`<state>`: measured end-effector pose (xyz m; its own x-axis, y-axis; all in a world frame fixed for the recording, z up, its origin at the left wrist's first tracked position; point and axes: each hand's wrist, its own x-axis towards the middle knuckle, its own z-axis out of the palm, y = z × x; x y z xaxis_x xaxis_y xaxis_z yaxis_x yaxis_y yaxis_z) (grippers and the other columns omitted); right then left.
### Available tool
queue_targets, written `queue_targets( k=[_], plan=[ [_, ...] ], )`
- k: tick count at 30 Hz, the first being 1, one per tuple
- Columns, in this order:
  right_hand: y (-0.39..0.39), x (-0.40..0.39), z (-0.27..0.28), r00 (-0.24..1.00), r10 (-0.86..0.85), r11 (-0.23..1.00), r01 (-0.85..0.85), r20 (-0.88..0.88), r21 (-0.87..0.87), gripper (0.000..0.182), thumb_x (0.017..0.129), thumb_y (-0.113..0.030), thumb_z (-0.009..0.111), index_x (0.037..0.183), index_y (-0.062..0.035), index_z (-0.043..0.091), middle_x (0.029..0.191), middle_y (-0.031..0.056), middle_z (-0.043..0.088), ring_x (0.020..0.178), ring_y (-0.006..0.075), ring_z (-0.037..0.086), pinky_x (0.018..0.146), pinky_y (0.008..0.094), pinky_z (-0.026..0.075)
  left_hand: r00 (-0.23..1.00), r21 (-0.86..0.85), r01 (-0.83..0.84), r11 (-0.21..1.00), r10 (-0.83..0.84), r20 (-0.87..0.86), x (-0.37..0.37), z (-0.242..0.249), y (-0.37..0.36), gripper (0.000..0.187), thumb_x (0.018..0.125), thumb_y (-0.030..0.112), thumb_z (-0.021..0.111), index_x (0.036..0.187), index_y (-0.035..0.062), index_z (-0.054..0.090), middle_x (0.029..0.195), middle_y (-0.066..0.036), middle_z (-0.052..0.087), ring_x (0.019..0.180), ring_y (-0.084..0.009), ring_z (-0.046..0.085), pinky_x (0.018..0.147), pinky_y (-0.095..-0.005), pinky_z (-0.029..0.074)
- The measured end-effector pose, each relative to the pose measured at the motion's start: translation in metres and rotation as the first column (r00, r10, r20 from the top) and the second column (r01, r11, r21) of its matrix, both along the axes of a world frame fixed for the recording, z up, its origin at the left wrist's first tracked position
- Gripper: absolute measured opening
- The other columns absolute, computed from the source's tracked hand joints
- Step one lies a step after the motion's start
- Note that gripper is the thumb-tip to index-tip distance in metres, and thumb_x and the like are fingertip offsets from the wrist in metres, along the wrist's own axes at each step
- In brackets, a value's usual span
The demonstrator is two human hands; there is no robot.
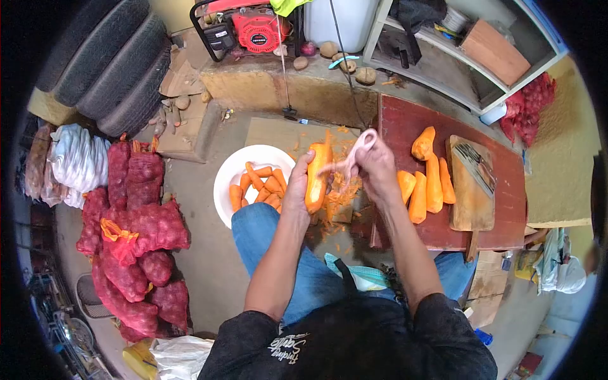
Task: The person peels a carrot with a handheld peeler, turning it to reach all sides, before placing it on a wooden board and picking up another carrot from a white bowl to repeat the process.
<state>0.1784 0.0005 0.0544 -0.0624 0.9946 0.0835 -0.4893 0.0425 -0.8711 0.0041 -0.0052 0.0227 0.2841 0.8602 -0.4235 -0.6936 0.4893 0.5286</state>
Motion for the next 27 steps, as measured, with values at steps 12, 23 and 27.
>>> queue_targets(
  k=[12, 23, 27],
  plan=[
    [-0.016, 0.009, 0.022, 1.0, 0.022, 0.998, -0.021, 0.018, -0.061, 0.016, 0.095, -0.014, 0.066, 0.103, -0.0053, 0.055, 0.081, 0.0069, 0.066, 0.062, 0.0127, 0.064, 0.055, 0.0242, 0.053, 0.986, 0.021, -0.025, 0.999, 0.022, 0.163, -0.003, -0.014, 0.008, 0.049, 0.093, 0.049, 0.059, 0.105, 0.0021, 0.059, 0.085, -0.014, 0.065, 0.059, -0.0204, 0.065, 0.048, -0.0288, 0.055],
    [0.002, -0.017, 0.001, 0.962, 0.224, 0.961, -0.245, -0.156, -0.127, 0.021, 0.095, -0.02, 0.069, 0.103, -0.0061, 0.055, 0.079, 0.0034, 0.065, 0.058, 0.0077, 0.062, 0.052, 0.0177, 0.05, 0.983, 0.039, -0.034, 0.999, 0.027, 0.18, 0.0, 0.008, 0.0, 0.042, 0.095, 0.041, 0.061, 0.116, 0.0042, 0.058, 0.085, -0.01, 0.066, 0.065, -0.0195, 0.067, 0.056, -0.0312, 0.058],
    [0.045, 0.001, -0.012, 0.98, 0.1, 0.991, -0.113, -0.171, -0.069, 0.014, 0.097, -0.017, 0.066, 0.1, -0.0076, 0.056, 0.076, 0.0031, 0.063, 0.058, 0.009, 0.06, 0.052, 0.0208, 0.05, 0.993, 0.073, -0.014, 0.997, 0.005, 0.116, 0.002, -0.009, -0.001, 0.043, 0.095, 0.044, 0.059, 0.113, 0.0047, 0.057, 0.086, -0.013, 0.065, 0.058, -0.0203, 0.063, 0.052, -0.03, 0.053]
  ],
)
